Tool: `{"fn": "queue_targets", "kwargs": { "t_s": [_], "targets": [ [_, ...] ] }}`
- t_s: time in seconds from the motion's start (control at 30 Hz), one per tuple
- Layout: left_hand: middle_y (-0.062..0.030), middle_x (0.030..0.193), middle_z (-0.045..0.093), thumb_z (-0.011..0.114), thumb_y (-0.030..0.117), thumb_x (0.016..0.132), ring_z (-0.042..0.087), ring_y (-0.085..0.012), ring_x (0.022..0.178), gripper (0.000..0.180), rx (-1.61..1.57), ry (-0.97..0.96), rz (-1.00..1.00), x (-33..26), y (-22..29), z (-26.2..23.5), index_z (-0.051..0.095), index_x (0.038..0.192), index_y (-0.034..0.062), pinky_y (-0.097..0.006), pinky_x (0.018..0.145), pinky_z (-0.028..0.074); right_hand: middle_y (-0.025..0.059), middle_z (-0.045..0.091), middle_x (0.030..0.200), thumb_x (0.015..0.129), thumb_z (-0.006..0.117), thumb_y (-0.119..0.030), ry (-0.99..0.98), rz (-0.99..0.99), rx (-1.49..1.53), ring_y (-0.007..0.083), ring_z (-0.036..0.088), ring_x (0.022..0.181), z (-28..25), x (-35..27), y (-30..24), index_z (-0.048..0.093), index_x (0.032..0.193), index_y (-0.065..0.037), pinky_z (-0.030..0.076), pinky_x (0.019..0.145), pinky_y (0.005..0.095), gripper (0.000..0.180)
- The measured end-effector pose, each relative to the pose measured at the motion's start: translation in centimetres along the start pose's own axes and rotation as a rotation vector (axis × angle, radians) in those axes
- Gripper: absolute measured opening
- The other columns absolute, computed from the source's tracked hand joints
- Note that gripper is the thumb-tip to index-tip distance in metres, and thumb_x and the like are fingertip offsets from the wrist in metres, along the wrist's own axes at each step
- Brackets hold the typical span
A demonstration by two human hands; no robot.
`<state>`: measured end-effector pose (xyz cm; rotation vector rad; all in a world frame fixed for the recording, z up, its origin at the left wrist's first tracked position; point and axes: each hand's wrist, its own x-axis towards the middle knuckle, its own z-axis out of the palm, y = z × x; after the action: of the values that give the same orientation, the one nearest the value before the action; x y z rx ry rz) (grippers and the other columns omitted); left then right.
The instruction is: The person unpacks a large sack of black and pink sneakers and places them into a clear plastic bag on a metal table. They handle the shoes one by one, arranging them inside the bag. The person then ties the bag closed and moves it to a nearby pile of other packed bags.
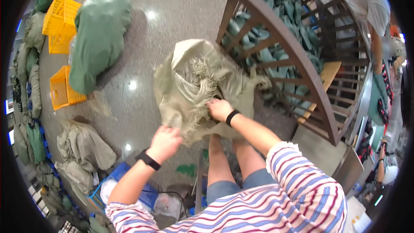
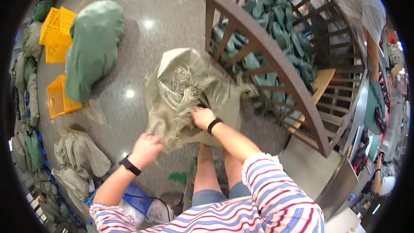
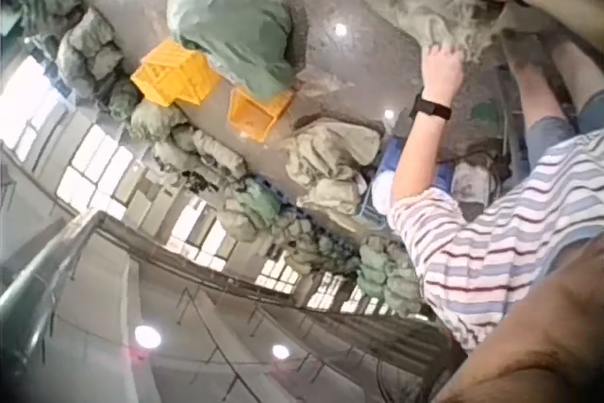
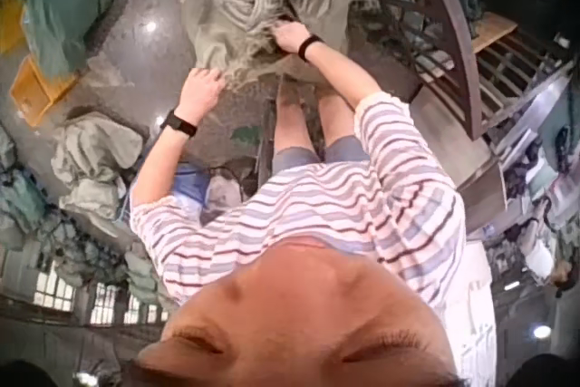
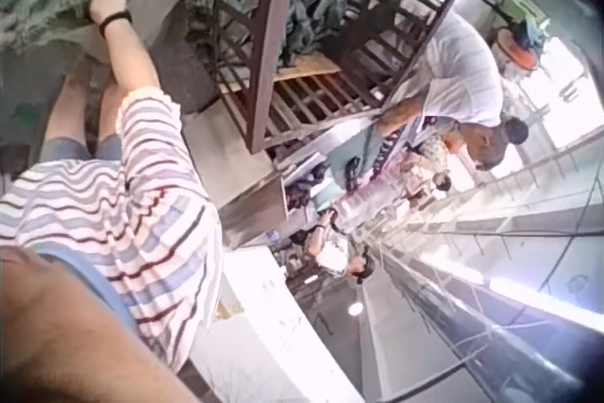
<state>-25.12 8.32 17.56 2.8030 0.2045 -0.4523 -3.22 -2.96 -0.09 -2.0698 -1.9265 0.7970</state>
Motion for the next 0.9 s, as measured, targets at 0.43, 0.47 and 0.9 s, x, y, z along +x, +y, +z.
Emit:
{"fn": "queue_targets", "kwargs": {
  "t_s": [0.43, 0.47, 0.9],
  "targets": [
    [-0.0119, 0.083, 0.061, 0.052, 0.018, 0.073, 0.059, -0.0307, 0.081, 0.017, -0.527, -0.033, -0.139, 13.3, 4.3, 17.0, 0.062, 0.080, 0.0065, -0.041, 0.074, 0.047, 0.0166, 0.060, 0.102, 0.084, 0.045, -0.019, -0.544, 0.533, 0.117, 0.0326, 0.053, 0.099, 4.7, -15.0, 7.8, 0.059, 0.106, -0.003, 0.040, 0.087, 0.0405, 0.031],
    [-0.0122, 0.101, 0.061, 0.048, 0.022, 0.079, 0.057, -0.0286, 0.097, 0.028, -0.406, -0.212, -0.122, 14.0, 4.7, 21.0, 0.062, 0.099, 0.0089, -0.041, 0.086, 0.043, 0.0167, 0.060, 0.103, 0.084, 0.044, -0.018, -0.545, 0.555, 0.111, 0.0324, 0.053, 0.100, 4.1, -13.9, 8.4, 0.060, 0.105, -0.002, 0.041, 0.087, 0.0401, 0.030],
    [-0.0056, 0.110, 0.055, 0.052, 0.010, 0.074, 0.046, -0.0205, 0.113, 0.018, 0.073, 0.850, -0.282, 28.2, -9.4, 8.7, 0.059, 0.091, 0.0109, -0.050, 0.102, 0.021, 0.0142, 0.062, 0.090, 0.081, 0.045, -0.009, -0.265, 0.429, -0.126, 0.0298, 0.058, 0.085, 5.6, -9.9, 13.8, 0.060, 0.095, -0.002, 0.045, 0.076, 0.0373, 0.021]
  ]
}}
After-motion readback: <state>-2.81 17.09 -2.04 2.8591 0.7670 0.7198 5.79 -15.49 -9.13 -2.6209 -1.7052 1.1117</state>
